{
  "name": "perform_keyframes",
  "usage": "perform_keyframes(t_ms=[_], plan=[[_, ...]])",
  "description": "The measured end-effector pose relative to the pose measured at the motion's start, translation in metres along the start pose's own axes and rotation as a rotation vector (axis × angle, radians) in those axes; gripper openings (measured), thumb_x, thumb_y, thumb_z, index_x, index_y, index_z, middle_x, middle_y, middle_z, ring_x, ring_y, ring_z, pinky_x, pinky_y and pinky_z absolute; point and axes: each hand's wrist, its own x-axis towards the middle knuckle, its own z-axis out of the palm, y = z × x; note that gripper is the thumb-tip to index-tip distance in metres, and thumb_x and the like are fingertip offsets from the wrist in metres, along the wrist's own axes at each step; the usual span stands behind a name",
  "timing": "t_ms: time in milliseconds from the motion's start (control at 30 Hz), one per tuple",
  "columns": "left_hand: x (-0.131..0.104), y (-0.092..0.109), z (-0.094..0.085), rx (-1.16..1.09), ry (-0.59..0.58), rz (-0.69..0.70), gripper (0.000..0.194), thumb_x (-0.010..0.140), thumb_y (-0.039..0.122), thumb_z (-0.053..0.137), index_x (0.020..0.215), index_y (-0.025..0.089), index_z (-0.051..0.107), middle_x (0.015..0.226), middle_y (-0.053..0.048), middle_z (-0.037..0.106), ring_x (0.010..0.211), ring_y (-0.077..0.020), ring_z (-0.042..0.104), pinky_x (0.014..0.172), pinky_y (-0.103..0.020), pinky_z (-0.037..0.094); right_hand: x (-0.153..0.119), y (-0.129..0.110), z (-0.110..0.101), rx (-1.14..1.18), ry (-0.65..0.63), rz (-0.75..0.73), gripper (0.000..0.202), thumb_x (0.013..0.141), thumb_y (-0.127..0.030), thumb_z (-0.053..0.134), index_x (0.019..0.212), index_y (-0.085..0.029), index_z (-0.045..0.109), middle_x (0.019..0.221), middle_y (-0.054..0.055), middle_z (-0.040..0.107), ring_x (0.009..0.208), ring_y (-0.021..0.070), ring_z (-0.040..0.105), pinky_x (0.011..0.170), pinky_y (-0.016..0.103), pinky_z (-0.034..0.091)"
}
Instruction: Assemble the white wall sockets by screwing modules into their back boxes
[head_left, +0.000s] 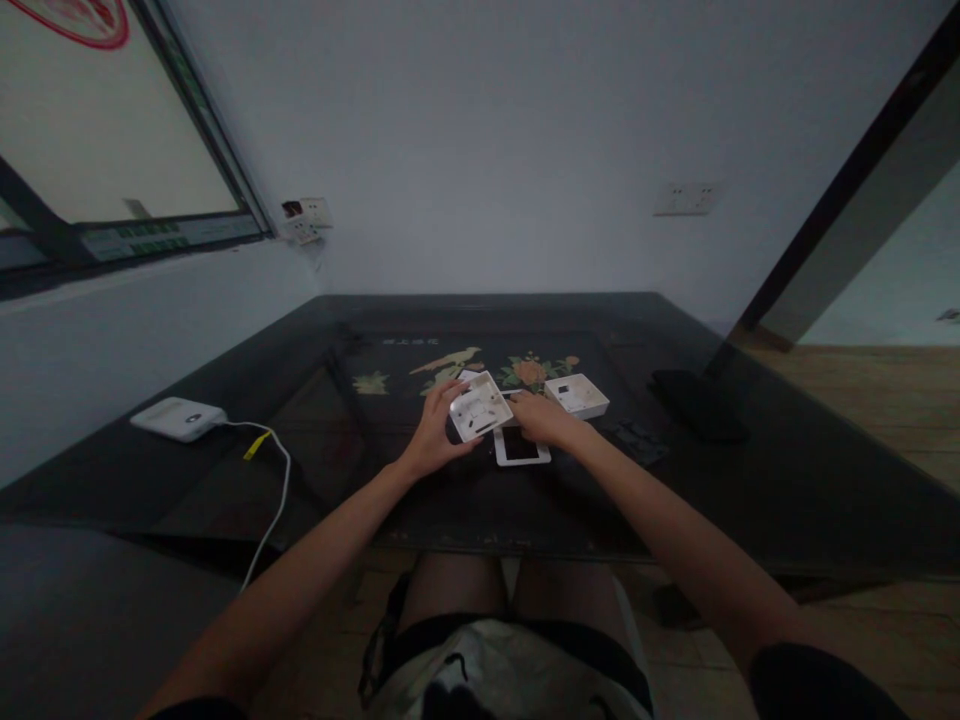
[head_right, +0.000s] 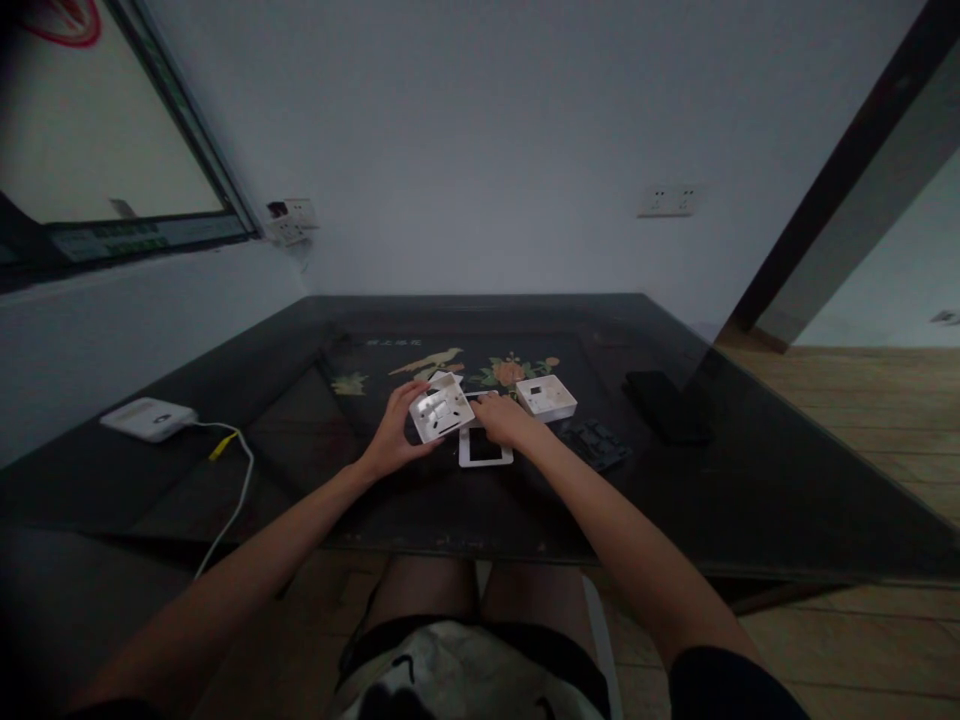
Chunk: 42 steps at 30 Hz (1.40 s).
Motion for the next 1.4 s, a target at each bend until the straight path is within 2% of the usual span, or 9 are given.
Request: perform_keyframes(t_ms=[167, 400, 600, 933, 1067, 1200, 1300, 1400], plan=[[0.0, 0.0, -0.002, -0.013, 0.019, -0.003, 0.083, 0.067, 0.031, 0.075, 0.138, 0.027, 0.032, 0.137, -0.013, 0.037, 0.129, -0.0313, 0.035, 0.107, -0.052, 0.031, 0.003, 0.002, 0.002, 0.022, -0.003, -0.016, 0.046, 0.071, -0.002, 0.055, 0.116, -0.008, 0.055, 0.113, 0.018, 0.061, 0.107, 0.0291, 0.056, 0.085, 0.035, 0.044], [0.003, -0.006, -0.005, -0.063, 0.196, -0.112, 0.077, 0.068, 0.032, 0.074, 0.134, 0.023, 0.036, 0.134, -0.012, 0.042, 0.126, -0.0301, 0.041, 0.105, -0.05, 0.034, -0.003, 0.008, -0.003, 0.115, -0.023, -0.008, 0.036, 0.071, -0.002, 0.051, 0.103, -0.017, 0.061, 0.106, 0.011, 0.063, 0.101, 0.0238, 0.06, 0.079, 0.027, 0.042], [0.003, -0.01, -0.004, -0.127, 0.215, -0.165, 0.075, 0.069, 0.034, 0.073, 0.133, 0.022, 0.036, 0.133, -0.013, 0.043, 0.125, -0.0289, 0.043, 0.105, -0.047, 0.035, -0.008, 0.01, -0.009, 0.185, -0.02, 0.009, 0.026, 0.076, -0.01, 0.055, 0.1, -0.018, 0.062, 0.104, 0.009, 0.067, 0.096, 0.0227, 0.061, 0.074, 0.026, 0.04], [-0.001, -0.012, 0.0, -0.208, 0.225, -0.214, 0.076, 0.069, 0.034, 0.073, 0.134, 0.023, 0.036, 0.135, -0.013, 0.042, 0.126, -0.0301, 0.043, 0.104, -0.049, 0.036, -0.018, 0.02, -0.018, 0.435, 0.147, 0.023, 0.021, 0.075, -0.013, 0.064, 0.095, -0.017, 0.067, 0.09, 0.005, 0.069, 0.082, 0.0174, 0.061, 0.07, 0.025, 0.04], [-0.001, -0.013, 0.001, -0.228, 0.225, -0.221, 0.075, 0.069, 0.032, 0.073, 0.134, 0.023, 0.035, 0.136, -0.012, 0.042, 0.126, -0.029, 0.043, 0.105, -0.048, 0.035, -0.026, 0.032, -0.023, 0.571, 0.242, 0.051, 0.018, 0.075, -0.013, 0.065, 0.092, -0.015, 0.067, 0.083, 0.004, 0.068, 0.075, 0.015, 0.06, 0.066, 0.024, 0.041], [-0.002, -0.012, 0.002, -0.248, 0.219, -0.235, 0.075, 0.069, 0.032, 0.073, 0.134, 0.022, 0.036, 0.136, -0.013, 0.042, 0.126, -0.0291, 0.043, 0.105, -0.048, 0.036, -0.029, 0.051, -0.027, 0.607, 0.301, 0.084, 0.016, 0.073, -0.014, 0.065, 0.089, -0.015, 0.068, 0.079, 0.003, 0.067, 0.072, 0.0137, 0.06, 0.066, 0.023, 0.042], [-0.001, -0.011, 0.003, -0.26, 0.218, -0.25, 0.074, 0.07, 0.032, 0.073, 0.134, 0.022, 0.037, 0.136, -0.013, 0.043, 0.126, -0.0291, 0.044, 0.104, -0.048, 0.037, -0.019, 0.067, -0.031, 0.618, 0.312, 0.12, 0.018, 0.074, -0.016, 0.065, 0.092, -0.014, 0.068, 0.08, 0.005, 0.068, 0.072, 0.014, 0.06, 0.068, 0.024, 0.044], [-0.001, -0.011, 0.005, -0.302, 0.24, -0.299, 0.07, 0.071, 0.034, 0.072, 0.132, 0.022, 0.039, 0.134, -0.012, 0.044, 0.124, -0.0291, 0.046, 0.103, -0.048, 0.038, 0.005, 0.082, -0.035, 0.598, 0.32, 0.181, 0.02, 0.077, -0.022, 0.064, 0.094, -0.013, 0.07, 0.086, 0.007, 0.07, 0.078, 0.0153, 0.062, 0.07, 0.024, 0.045]])
